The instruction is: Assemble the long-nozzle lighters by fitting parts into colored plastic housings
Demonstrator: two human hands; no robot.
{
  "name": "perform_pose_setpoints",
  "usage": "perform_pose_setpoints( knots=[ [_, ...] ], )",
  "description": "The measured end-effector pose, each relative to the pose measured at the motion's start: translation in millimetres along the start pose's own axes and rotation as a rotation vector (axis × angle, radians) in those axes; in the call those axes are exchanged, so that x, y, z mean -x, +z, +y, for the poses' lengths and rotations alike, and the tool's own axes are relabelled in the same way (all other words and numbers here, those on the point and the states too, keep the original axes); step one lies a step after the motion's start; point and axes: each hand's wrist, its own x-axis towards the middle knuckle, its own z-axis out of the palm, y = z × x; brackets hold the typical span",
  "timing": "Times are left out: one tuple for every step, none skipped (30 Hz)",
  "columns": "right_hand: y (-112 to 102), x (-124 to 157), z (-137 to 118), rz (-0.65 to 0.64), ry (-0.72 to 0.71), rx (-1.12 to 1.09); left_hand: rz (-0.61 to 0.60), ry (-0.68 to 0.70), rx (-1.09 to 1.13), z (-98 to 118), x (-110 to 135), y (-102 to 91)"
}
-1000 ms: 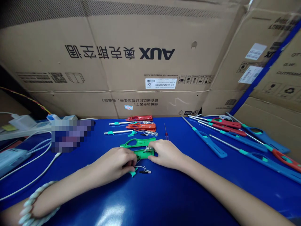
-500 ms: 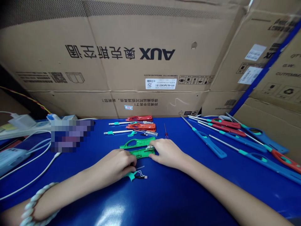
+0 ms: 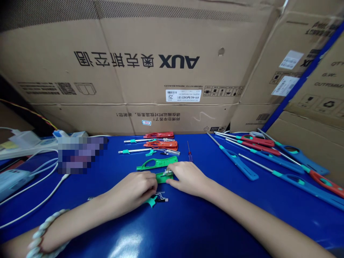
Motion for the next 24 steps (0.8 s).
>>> perform_pose_setpoints(
  knots=[
    [-0.1, -0.2, 0.2, 0.0, 0.0, -0.003, 0.007, -0.007, 0.004, 0.2, 0.0, -0.3],
    [-0.2, -0.4, 0.4, -0.001, 0.0, -0.005, 0.015, -0.017, 0.008, 0.4, 0.1, -0.6],
    [-0.2, -0.5, 0.5, -0.003, 0.0, -0.007, 0.023, -0.029, 0.017, 0.5, 0.2, -1.1],
    [-0.1, -0.5, 0.6, -0.004, 0.0, -0.007, 0.03, -0.039, 0.037, 0.5, 0.3, -1.6],
    [0.0, -0.3, 0.6, -0.006, 0.0, -0.009, 0.036, -0.048, 0.072, 0.3, 0.5, -2.3],
    [0.1, -0.1, 0.6, -0.007, 0.0, -0.012, 0.039, -0.057, 0.125, -0.3, 0.6, -3.0],
    [0.1, 0.1, 0.6, -0.007, 0.002, -0.017, 0.034, -0.066, 0.197, -1.3, 0.6, -3.8],
    [0.0, 0.4, 0.5, -0.004, 0.003, -0.023, 0.022, -0.074, 0.285, -2.7, 0.4, -4.6],
    [-0.4, 0.6, 0.4, -0.001, 0.004, -0.031, 0.006, -0.084, 0.385, -4.4, 0.1, -5.5],
    [-1.0, 0.8, 0.2, 0.0, 0.005, -0.039, -0.016, -0.1, 0.489, -6.4, -0.4, -6.4],
    [-2.0, 0.9, 0.0, -0.002, 0.006, -0.047, -0.041, -0.122, 0.592, -8.6, -1.0, -7.3],
    [-3.1, 0.8, -0.2, -0.006, 0.007, -0.056, -0.065, -0.146, 0.687, -10.9, -1.7, -8.1],
    [-4.4, 0.6, -0.4, -0.01, 0.008, -0.068, -0.084, -0.169, 0.767, -13.1, -2.5, -8.9],
    [-5.8, 0.4, -0.5, -0.015, 0.01, -0.081, -0.097, -0.187, 0.832, -15.2, -3.1, -9.5],
    [-7.2, 0.2, -0.6, -0.017, 0.013, -0.096, -0.106, -0.199, 0.882, -17.0, -3.6, -10.0],
    [-8.5, 0.1, -0.5, -0.016, 0.018, -0.11, -0.111, -0.201, 0.917, -18.6, -3.9, -10.3],
    [-9.8, 0.1, -0.5, -0.012, 0.025, -0.124, -0.113, -0.196, 0.937, -19.8, -4.1, -10.4],
    [-11.1, 0.3, -0.4, -0.006, 0.033, -0.134, -0.113, -0.191, 0.946, -20.7, -4.1, -10.4],
    [-12.3, 0.7, -0.3, -0.001, 0.039, -0.145, -0.11, -0.187, 0.95, -21.3, -4.1, -10.2],
    [-13.6, 1.3, -0.2, 0.002, 0.04, -0.158, -0.108, -0.188, 0.952, -21.5, -4.0, -9.9],
    [-15.0, 2.0, -0.2, 0.003, 0.032, -0.172, -0.105, -0.193, 0.954, -21.5, -4.0, -9.5],
    [-16.4, 2.9, -0.3, 0.0, 0.016, -0.191, -0.101, -0.199, 0.959, -21.3, -4.1, -9.1],
    [-17.8, 3.6, -0.3, -0.009, -0.009, -0.214, -0.096, -0.205, 0.967, -21.0, -4.4, -8.7],
    [-19.3, 4.3, -0.4, -0.02, -0.036, -0.239, -0.091, -0.206, 0.975, -20.8, -4.7, -8.3]
  ],
)
